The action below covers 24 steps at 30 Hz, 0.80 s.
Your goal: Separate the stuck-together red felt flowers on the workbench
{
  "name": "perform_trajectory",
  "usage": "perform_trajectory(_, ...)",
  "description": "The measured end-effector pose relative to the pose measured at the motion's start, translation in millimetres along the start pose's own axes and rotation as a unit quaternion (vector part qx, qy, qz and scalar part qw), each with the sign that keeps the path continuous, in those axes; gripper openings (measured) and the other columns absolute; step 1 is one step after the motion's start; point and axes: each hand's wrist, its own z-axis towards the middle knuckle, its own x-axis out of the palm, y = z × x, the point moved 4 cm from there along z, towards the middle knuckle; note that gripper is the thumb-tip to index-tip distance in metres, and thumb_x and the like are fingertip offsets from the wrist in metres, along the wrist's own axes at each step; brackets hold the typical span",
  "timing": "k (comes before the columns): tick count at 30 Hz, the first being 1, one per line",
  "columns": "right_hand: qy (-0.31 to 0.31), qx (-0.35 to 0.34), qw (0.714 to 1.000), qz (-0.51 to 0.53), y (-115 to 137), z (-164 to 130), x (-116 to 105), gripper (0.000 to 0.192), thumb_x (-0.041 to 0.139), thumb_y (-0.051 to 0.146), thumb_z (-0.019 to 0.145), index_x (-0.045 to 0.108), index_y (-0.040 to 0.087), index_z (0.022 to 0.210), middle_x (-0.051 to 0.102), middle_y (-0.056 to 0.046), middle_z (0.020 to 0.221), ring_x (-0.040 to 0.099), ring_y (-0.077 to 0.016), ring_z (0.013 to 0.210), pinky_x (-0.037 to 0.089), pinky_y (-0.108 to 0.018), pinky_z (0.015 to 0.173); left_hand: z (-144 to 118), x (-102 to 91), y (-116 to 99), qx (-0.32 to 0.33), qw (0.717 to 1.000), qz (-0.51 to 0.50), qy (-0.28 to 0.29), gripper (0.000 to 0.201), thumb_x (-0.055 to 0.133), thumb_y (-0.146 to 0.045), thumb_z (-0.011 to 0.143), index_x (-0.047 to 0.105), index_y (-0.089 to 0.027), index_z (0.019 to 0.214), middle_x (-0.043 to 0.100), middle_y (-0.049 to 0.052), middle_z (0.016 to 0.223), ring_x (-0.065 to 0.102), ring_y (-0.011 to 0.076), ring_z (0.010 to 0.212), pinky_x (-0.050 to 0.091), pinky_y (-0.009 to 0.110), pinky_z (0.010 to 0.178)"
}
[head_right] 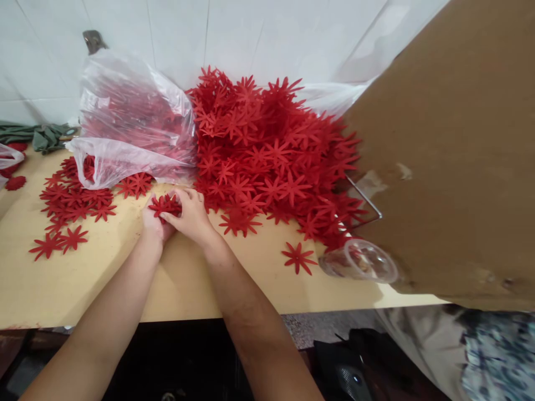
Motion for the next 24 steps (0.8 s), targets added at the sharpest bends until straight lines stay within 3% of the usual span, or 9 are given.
perform_trajectory(6, -0.032, 0.089, 0.995, -0.006, -13.7, -3.7, 1.2, 0.081, 0.07, 0.045, 0.058, 0.042, 0.011, 0.126, 0.053, -0.016, 0.108, 0.047, -0.0268, 0.105, 0.039, -0.041, 0.092, -16.2, 14.3, -1.9, -0.045, 0.993, 0.028, 0.108, 0.067, 0.023, -0.063, 0.079, 0.057, -0.011, 0.105, 0.064, 0.015, 0.098, 0.055, 0.0272, 0.107, 0.042, 0.047, 0.092)
perform_trajectory(9, -0.048, 0.107, 0.993, 0.017, -23.9, -5.4, 3.6, 0.092, 0.07, 0.046, 0.057, 0.033, 0.008, 0.131, 0.051, -0.018, 0.113, 0.048, -0.0276, 0.106, 0.039, -0.042, 0.093, -22.7, 19.3, -0.5, -0.068, 0.987, 0.043, 0.143, 0.069, 0.021, -0.063, 0.079, 0.054, -0.011, 0.111, 0.063, 0.016, 0.105, 0.053, 0.027, 0.111, 0.042, 0.047, 0.093)
perform_trajectory(14, -0.092, 0.065, 0.994, 0.003, -25.3, -16.8, -13.0, 0.076, 0.063, 0.044, 0.066, 0.038, 0.009, 0.129, 0.047, -0.021, 0.118, 0.045, -0.0296, 0.112, 0.038, -0.046, 0.094, -24.1, 21.2, 1.4, -0.058, 0.984, 0.052, 0.159, 0.062, 0.022, -0.056, 0.082, 0.052, -0.012, 0.114, 0.06, 0.017, 0.113, 0.05, 0.0275, 0.115, 0.042, 0.048, 0.091)
perform_trajectory(16, -0.112, 0.03, 0.993, -0.036, -22.3, -29.4, -39.3, 0.069, 0.059, 0.048, 0.069, 0.042, 0.014, 0.127, 0.048, -0.019, 0.118, 0.045, -0.0299, 0.112, 0.039, -0.049, 0.093, -23.8, 20.8, 0.2, -0.046, 0.985, 0.046, 0.158, 0.062, 0.024, -0.057, 0.082, 0.051, -0.013, 0.115, 0.058, 0.017, 0.117, 0.049, 0.0277, 0.117, 0.042, 0.048, 0.091)
perform_trajectory(19, -0.149, 0.004, 0.979, -0.137, -26.8, -59.1, -102.1, 0.06, 0.056, 0.054, 0.07, 0.05, 0.02, 0.12, 0.051, -0.015, 0.115, 0.047, -0.0293, 0.109, 0.04, -0.05, 0.091, -23.5, 19.8, -1.2, -0.037, 0.987, 0.038, 0.153, 0.061, 0.025, -0.058, 0.081, 0.051, -0.015, 0.116, 0.056, 0.016, 0.12, 0.048, 0.0277, 0.118, 0.043, 0.048, 0.09)
perform_trajectory(22, -0.152, 0.088, 0.953, -0.248, -53.5, -93.8, -172.0, 0.053, 0.056, 0.054, 0.071, 0.058, 0.019, 0.111, 0.059, -0.017, 0.101, 0.057, -0.027, 0.093, 0.045, -0.045, 0.08, -23.1, 20.7, -0.1, -0.036, 0.985, 0.039, 0.162, 0.06, 0.025, -0.057, 0.081, 0.051, -0.015, 0.116, 0.057, 0.015, 0.12, 0.047, 0.0277, 0.119, 0.043, 0.048, 0.09)
perform_trajectory(24, -0.134, 0.165, 0.91, -0.356, -75.8, -114.7, -210.1, 0.052, 0.062, 0.052, 0.065, 0.062, 0.017, 0.104, 0.062, -0.019, 0.092, 0.058, -0.0292, 0.09, 0.045, -0.044, 0.074, -22.4, 22.1, 2.3, -0.042, 0.984, 0.047, 0.168, 0.061, 0.025, -0.058, 0.081, 0.052, -0.015, 0.115, 0.056, 0.015, 0.12, 0.047, 0.0278, 0.119, 0.043, 0.047, 0.09)
